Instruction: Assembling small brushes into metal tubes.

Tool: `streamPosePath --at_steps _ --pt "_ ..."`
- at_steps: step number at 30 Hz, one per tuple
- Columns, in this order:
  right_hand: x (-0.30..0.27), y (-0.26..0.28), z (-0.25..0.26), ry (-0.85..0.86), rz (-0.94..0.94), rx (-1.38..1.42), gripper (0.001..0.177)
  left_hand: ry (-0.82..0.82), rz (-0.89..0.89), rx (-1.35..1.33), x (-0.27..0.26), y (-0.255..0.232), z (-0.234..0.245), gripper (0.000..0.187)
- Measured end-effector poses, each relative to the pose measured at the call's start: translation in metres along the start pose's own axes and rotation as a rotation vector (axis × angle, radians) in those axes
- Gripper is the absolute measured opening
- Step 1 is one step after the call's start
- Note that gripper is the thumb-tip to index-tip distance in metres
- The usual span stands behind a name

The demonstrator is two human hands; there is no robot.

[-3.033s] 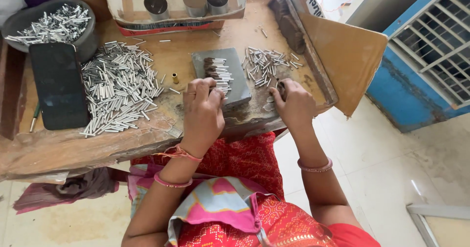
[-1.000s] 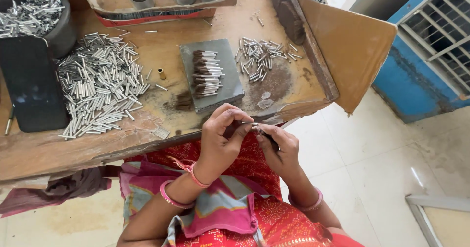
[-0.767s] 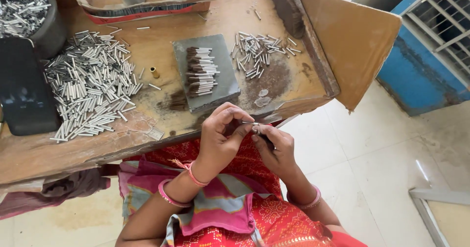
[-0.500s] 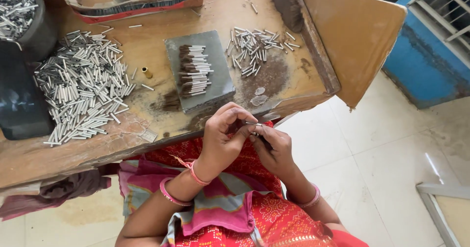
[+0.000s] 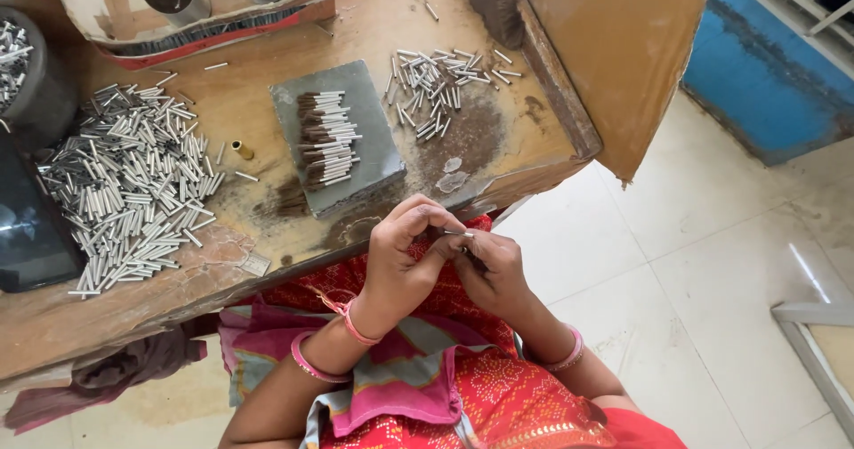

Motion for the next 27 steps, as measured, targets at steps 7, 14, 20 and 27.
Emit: streamPosePath --at_steps 7,14,20,27 --pt "0.001 0.001 -0.003 0.016 -0.003 0.047 0.022 0.000 0.005 -0.029 -0.002 0.000 0.001 0.015" --pt "-0.006 -0.010 -0.007 0.040 -0.041 0.063 0.022 0.011 0.004 -0.019 -0.002 0.005 -0.001 0.015" --pt "-0.010 -0.017 -0.008 0.053 -0.051 0.083 0.021 0.028 0.022 -0.033 -0.001 0.007 -0.004 0.015" --pt "-0.025 -0.040 -0.013 0.057 -0.049 0.078 0.015 0.059 0.040 -0.015 -0.001 0.013 -0.011 0.016"
Point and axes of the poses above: each hand's wrist, its own x-axis towards the middle knuckle, its own z-axis out of the back of the hand, y = z × x, the point moved 4 cm from there along x, towards the middle knuckle, and after that the axes turned 9 degrees about x, right-handed, at the moved point
